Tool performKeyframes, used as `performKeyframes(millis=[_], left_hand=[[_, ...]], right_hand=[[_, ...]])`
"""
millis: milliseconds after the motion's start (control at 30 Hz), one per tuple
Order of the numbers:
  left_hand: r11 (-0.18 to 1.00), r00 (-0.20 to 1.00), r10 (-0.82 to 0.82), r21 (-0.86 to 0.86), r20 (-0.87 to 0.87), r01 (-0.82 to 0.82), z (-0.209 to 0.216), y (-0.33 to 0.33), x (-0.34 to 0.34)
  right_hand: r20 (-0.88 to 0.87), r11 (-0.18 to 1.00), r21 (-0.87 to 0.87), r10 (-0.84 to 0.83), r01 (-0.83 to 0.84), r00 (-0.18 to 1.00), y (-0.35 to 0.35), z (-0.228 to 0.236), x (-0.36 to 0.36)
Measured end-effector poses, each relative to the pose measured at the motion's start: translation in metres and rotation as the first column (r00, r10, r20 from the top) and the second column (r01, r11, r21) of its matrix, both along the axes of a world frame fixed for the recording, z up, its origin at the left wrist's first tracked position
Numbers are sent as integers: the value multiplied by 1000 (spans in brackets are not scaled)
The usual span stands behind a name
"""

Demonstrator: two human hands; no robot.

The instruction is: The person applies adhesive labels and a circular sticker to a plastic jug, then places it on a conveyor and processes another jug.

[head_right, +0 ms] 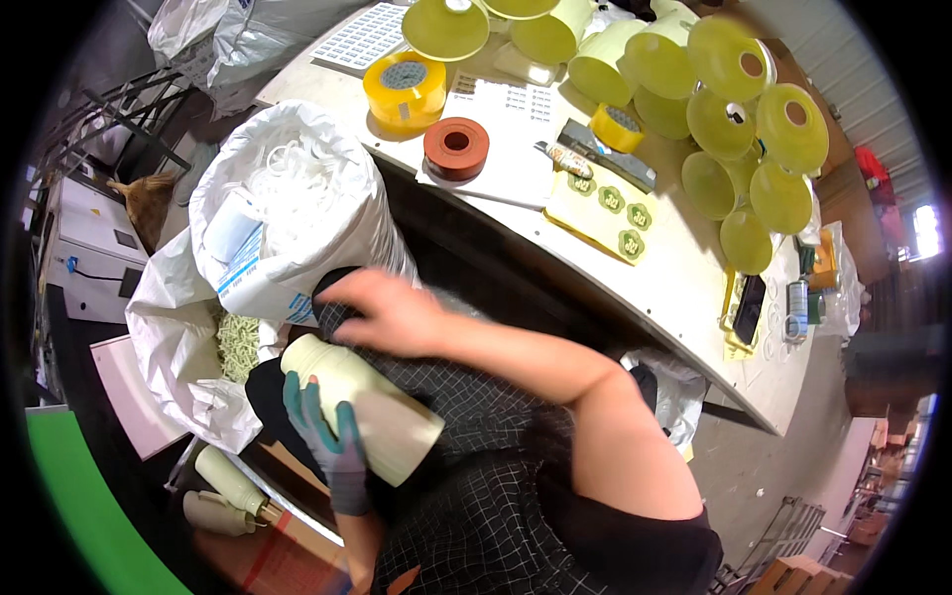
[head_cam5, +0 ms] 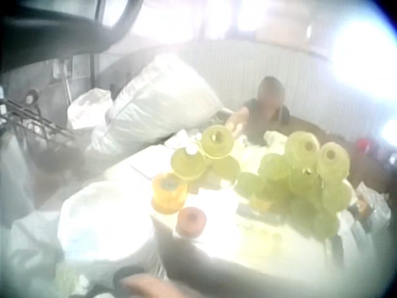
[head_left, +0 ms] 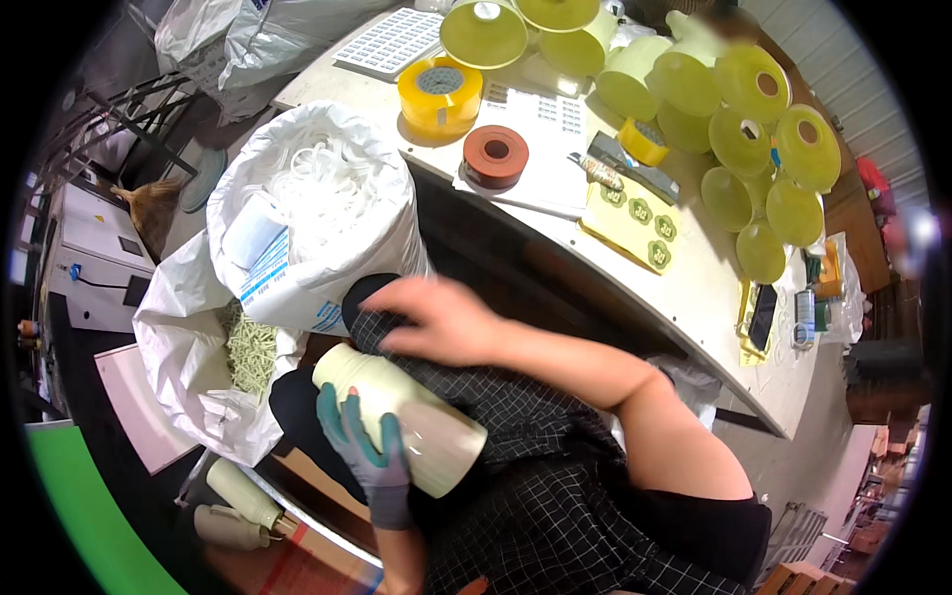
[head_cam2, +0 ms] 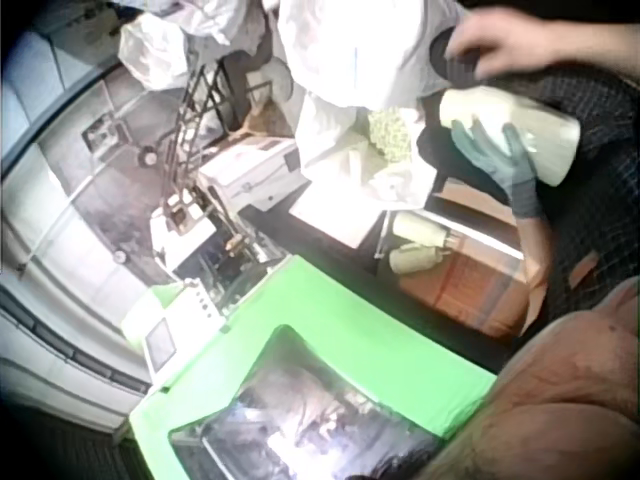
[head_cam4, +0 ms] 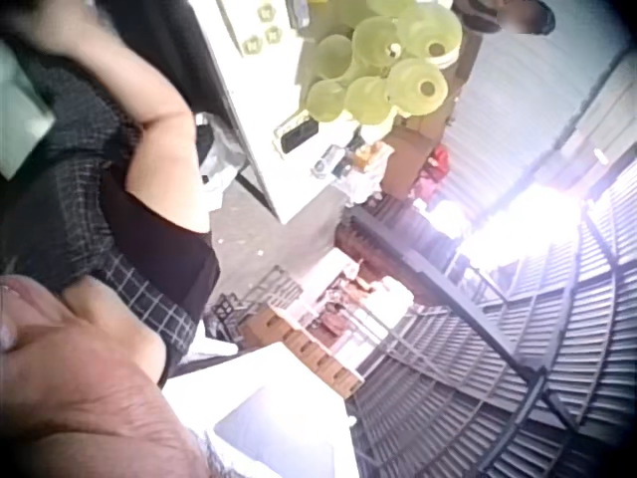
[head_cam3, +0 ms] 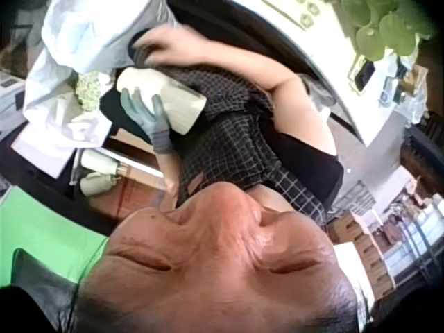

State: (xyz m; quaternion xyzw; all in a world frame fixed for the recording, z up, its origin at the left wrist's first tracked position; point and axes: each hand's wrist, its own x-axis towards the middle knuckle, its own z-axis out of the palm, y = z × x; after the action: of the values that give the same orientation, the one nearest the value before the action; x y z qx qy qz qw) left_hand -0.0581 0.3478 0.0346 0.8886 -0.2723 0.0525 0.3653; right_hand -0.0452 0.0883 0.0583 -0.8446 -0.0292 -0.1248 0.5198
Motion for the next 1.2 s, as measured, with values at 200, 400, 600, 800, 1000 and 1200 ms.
performKeyframes(millis=[200,400,600,800,1000,1200], left_hand=[[964,973,-183,222,143,148,37,-29,33],[677,664,-728,22,171,736,78,-236,50],[671,628,-742,270,235,691,-29,-358,44],[642,628,-762,321,161,696,-49,-364,46],[618,604,-784,269,142,739,-50,-367,45],[618,612,-782,269,116,739,-58,-370,46]], right_hand=[[455,202,-642,-676,740,579,-250,-25,-84],[210,254,-772,-763,582,611,-284,-27,-73],[118,582,-406,-731,705,672,-291,-13,-52],[246,446,109,-878,888,411,-317,-24,31],[82,380,-155,-915,912,396,-402,-21,83],[229,349,-142,-899,926,374,-421,-10,99]])
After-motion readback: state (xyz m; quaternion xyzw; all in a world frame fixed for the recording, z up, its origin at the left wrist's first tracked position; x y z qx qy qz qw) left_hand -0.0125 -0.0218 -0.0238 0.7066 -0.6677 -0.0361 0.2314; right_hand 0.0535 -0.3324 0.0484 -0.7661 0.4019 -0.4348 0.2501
